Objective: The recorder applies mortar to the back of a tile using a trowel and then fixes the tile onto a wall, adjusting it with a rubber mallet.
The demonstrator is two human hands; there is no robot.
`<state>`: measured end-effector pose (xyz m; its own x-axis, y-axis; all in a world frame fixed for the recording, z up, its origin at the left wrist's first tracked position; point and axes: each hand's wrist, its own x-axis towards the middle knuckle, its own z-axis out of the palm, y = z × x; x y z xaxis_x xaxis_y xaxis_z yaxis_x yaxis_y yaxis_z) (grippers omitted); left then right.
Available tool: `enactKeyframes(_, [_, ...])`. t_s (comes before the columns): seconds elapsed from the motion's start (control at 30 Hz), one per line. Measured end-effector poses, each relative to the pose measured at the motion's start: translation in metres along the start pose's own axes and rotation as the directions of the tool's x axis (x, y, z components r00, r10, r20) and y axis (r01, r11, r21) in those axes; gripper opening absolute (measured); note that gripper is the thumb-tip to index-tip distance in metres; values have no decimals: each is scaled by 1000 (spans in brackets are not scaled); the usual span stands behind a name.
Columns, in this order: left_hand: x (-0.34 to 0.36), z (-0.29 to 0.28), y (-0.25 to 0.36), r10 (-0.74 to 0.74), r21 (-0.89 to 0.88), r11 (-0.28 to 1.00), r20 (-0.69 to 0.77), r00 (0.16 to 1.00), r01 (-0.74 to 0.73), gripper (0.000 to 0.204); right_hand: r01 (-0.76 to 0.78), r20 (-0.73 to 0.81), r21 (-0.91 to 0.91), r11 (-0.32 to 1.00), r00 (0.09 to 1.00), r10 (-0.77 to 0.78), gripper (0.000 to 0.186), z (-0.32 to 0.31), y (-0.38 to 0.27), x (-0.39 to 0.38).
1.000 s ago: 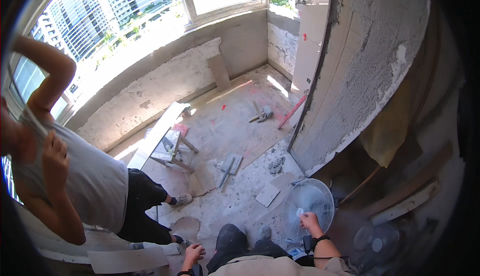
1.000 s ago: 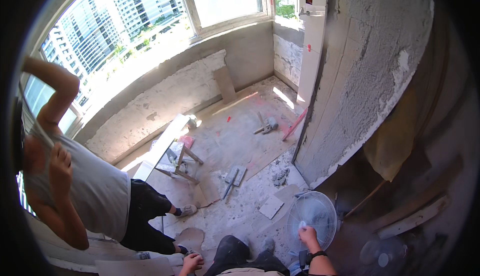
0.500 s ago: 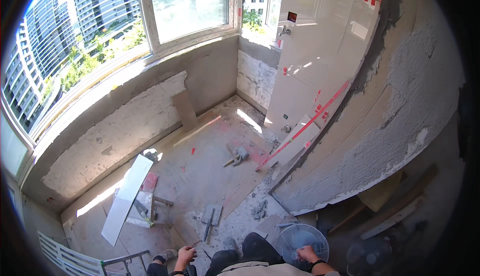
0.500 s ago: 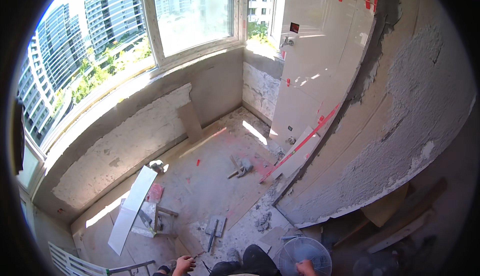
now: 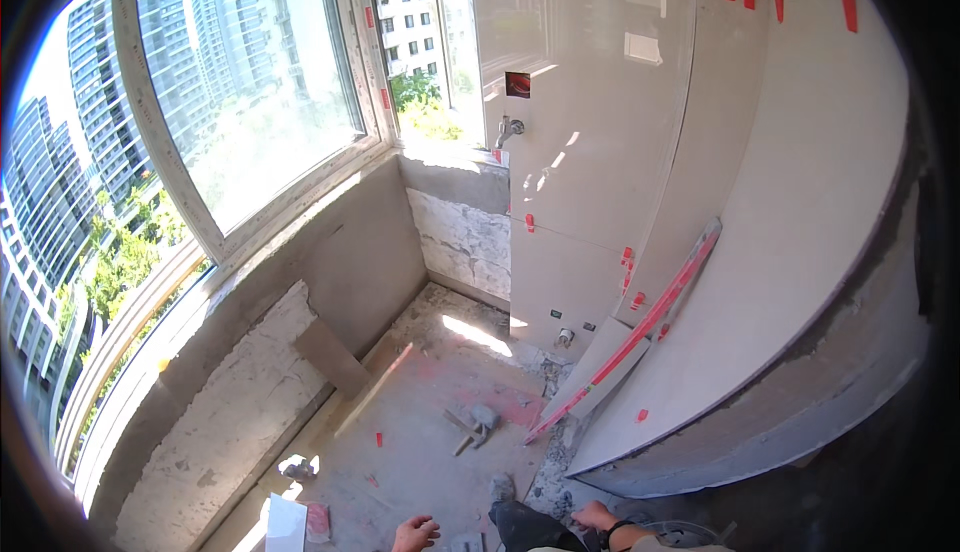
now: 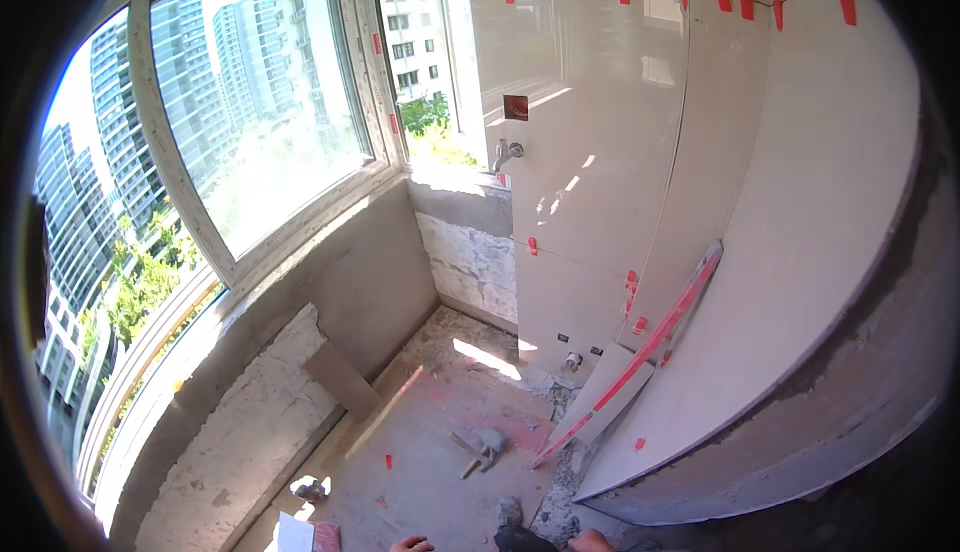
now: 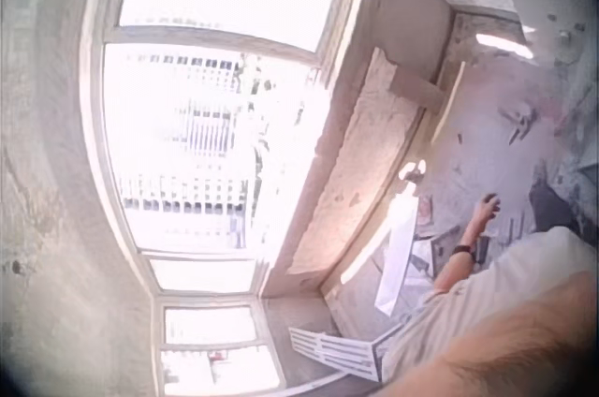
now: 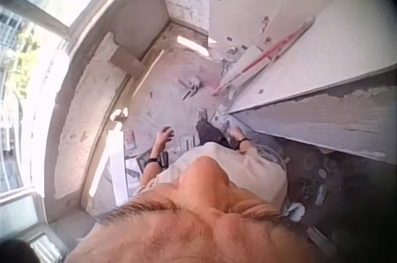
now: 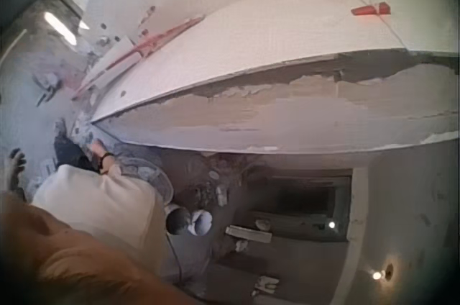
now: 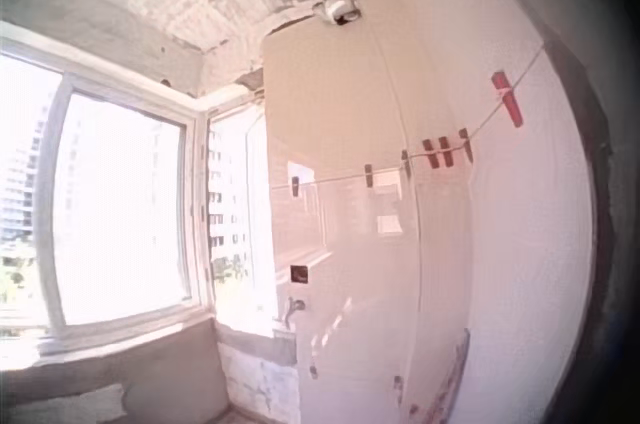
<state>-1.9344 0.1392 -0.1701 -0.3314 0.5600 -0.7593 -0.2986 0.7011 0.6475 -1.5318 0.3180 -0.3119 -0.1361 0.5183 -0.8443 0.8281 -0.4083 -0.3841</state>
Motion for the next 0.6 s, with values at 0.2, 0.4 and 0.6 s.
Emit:
enactKeyframes(0.2, [71, -59, 96, 48, 36, 998, -141, 989, -43, 42, 304, -121, 208, 930, 951, -284, 33, -61, -202, 57])
enactKeyframes(0.4, [155, -90, 168, -28, -61, 998, -25, 999, 27, 45, 454, -341, 382, 805, 879, -333, 30, -110, -285, 69])
enactKeyframes(0.6, [325, -70, 259, 78, 252, 959, 217, 973, -133, 37, -21, -330, 602, 798, 903, 274, 18, -88, -170, 79])
